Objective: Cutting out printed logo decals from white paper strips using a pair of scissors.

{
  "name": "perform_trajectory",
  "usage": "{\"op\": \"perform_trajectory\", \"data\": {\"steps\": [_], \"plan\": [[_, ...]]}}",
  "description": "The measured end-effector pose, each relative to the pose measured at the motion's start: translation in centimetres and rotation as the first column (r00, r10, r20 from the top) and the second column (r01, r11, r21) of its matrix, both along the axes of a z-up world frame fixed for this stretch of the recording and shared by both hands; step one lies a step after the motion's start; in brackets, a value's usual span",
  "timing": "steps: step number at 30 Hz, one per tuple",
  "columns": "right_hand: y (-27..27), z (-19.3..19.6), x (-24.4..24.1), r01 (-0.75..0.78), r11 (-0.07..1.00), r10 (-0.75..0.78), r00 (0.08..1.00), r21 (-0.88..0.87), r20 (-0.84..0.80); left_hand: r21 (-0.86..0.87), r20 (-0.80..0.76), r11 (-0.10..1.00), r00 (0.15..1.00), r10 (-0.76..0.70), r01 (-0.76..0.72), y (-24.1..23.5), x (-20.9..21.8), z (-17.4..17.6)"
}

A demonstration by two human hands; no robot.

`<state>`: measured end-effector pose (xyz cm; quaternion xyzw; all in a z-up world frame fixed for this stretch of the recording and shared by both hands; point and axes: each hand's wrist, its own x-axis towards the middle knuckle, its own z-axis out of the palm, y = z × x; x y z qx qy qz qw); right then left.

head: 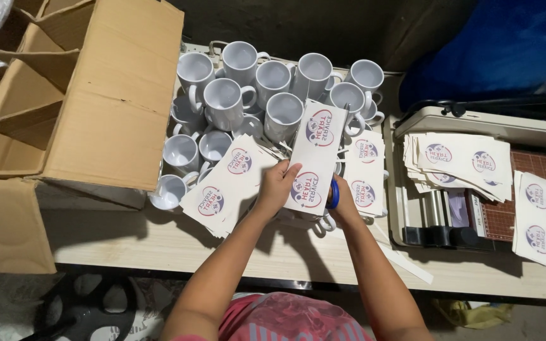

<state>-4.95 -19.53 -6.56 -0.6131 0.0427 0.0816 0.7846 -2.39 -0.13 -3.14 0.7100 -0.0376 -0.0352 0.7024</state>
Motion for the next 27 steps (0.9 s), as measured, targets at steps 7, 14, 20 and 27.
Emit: {"op": "perform_trajectory", "data": {"steps": [7,14,20,27], "plan": [[0.0,0.4,0.4,-0.078,0.997,0.078,0.997,-0.006,-0.027,-0.031,-0.027,0.999,1.0,-0.012,0.012,-0.3,0.3,-1.0],[-5.1,-4.7,0.2,0.089,0.994,-0.082,0.991,0.067,-0.109,0.008,0.088,0.998,0.994,0.063,-0.064,-2.9,1.5,-2.5],[-8.6,1.8,-0.7,0.374,0.898,-0.365,0.927,-0.231,0.082,0.207,0.253,0.972,0.953,-0.168,0.116,-10.3,2.0,-3.2],[-15.7,-1.8,-0.3,0.533,0.661,-0.549,0.823,-0.528,0.143,0.547,0.547,0.837,0.752,-0.369,0.012,-15.8,4.4,-8.9]]}}
